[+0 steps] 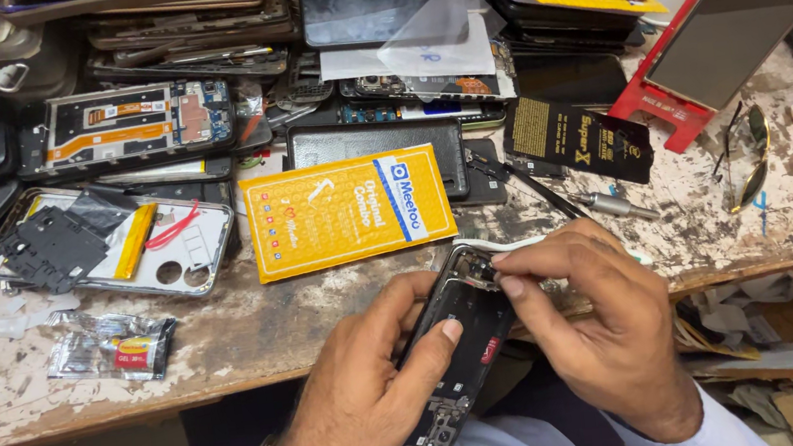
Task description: The person holds a phone frame and squeezes T-7000 adhesive from a tube around its edge, then peels the cover off a replacement screen and aligns it onto the frame, pressing it in place by hand.
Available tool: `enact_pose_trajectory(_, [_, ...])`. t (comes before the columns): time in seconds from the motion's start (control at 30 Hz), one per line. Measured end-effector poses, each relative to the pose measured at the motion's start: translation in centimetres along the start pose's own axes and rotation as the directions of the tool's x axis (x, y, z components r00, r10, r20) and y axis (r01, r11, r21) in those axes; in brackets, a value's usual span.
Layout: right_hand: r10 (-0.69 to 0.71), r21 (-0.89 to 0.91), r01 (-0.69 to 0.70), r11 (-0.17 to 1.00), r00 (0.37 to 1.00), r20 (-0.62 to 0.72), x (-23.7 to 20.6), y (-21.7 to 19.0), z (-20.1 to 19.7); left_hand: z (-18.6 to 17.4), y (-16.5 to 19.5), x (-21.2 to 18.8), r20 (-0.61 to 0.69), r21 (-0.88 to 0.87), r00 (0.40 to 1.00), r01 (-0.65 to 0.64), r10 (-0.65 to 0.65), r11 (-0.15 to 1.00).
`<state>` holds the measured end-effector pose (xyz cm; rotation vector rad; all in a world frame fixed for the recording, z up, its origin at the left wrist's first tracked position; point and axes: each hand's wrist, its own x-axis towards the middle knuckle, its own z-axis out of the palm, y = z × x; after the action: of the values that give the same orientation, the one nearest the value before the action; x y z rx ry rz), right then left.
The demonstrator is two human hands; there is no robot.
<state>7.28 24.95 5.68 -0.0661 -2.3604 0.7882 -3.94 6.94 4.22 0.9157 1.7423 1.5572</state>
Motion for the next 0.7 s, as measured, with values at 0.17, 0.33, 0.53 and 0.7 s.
enact_pose_trajectory(0.17, [-0.095,-0.015,0.096,0.995,0.995,0.034,0.4,-0.2,-0.3,-0.4,0.0,-0.3,-0.012,0.009,1.000,-0.017,0.017,1.000])
enact_pose_trajectory(0.33, [-0.070,0.002,0.070,0.998,0.997,0.012,0.6,-0.5,0.5,-0.5,0.0,-0.6,-0.012,0.022,1.000,-0.019,0.019,1.000])
enact_pose_trajectory(0.53, [-0.131,-0.139,0.125,0.982,0.991,-0.034,0.4,-1.8,0.7,-0.7,0.3,-1.0,-0.025,0.004,1.000,-0.011,0.011,1.000])
enact_pose_trajectory(0.7, [-0.150,-0.151,0.143,0.978,0.988,-0.030,0.5,-2.4,1.0,-0.8,0.5,-1.4,-0.042,0.003,0.999,-0.018,0.018,1.000])
